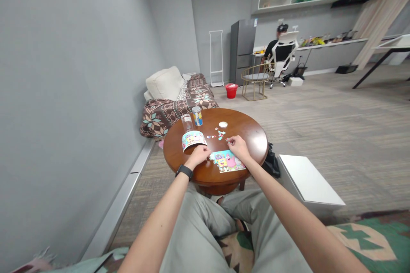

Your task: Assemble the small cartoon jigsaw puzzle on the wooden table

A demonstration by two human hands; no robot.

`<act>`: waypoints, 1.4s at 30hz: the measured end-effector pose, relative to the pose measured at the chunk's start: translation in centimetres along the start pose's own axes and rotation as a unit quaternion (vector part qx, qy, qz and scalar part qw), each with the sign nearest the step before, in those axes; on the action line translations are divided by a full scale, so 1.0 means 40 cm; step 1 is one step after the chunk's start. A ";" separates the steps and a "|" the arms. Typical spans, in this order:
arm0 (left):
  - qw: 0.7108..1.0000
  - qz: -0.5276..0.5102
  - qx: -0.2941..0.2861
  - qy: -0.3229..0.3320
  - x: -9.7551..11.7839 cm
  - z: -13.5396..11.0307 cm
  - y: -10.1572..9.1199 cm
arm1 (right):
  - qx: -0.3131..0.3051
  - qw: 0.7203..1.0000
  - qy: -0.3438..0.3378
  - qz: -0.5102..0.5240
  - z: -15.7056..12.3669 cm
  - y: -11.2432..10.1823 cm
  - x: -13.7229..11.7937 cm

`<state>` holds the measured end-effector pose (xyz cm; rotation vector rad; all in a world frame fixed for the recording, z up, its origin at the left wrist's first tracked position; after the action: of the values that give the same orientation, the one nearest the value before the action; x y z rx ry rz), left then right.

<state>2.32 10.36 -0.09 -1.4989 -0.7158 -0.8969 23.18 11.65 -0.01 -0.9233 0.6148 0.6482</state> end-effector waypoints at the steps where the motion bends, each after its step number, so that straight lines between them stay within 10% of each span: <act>1: 1.000 -0.017 -0.006 0.010 0.021 0.016 0.006 | 0.001 1.000 0.002 0.000 0.000 -0.001 0.000; 7: 0.937 -0.343 -0.060 -0.015 0.068 0.069 0.061 | -0.008 1.000 0.003 -0.002 0.001 0.006 0.005; 15: 0.867 -0.490 -0.067 -0.060 0.021 0.062 0.058 | -0.025 0.999 -0.009 0.021 -0.005 0.018 0.008; 42: 0.967 -0.254 0.020 0.007 0.011 0.080 0.067 | -0.065 0.935 0.130 0.325 -0.009 0.018 0.018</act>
<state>5.23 13.16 -1.13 -1.2876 -1.1295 -1.2649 23.07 11.81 -1.07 -0.9351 1.1487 1.1783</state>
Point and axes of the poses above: each hand's wrist, its own z-axis towards the middle knuckle, its own y-axis out of the palm, x = y × z, the point moved 7 cm from there along z, towards the middle knuckle, and after that the axes turned 6 degrees about x, right-handed, at the moved point
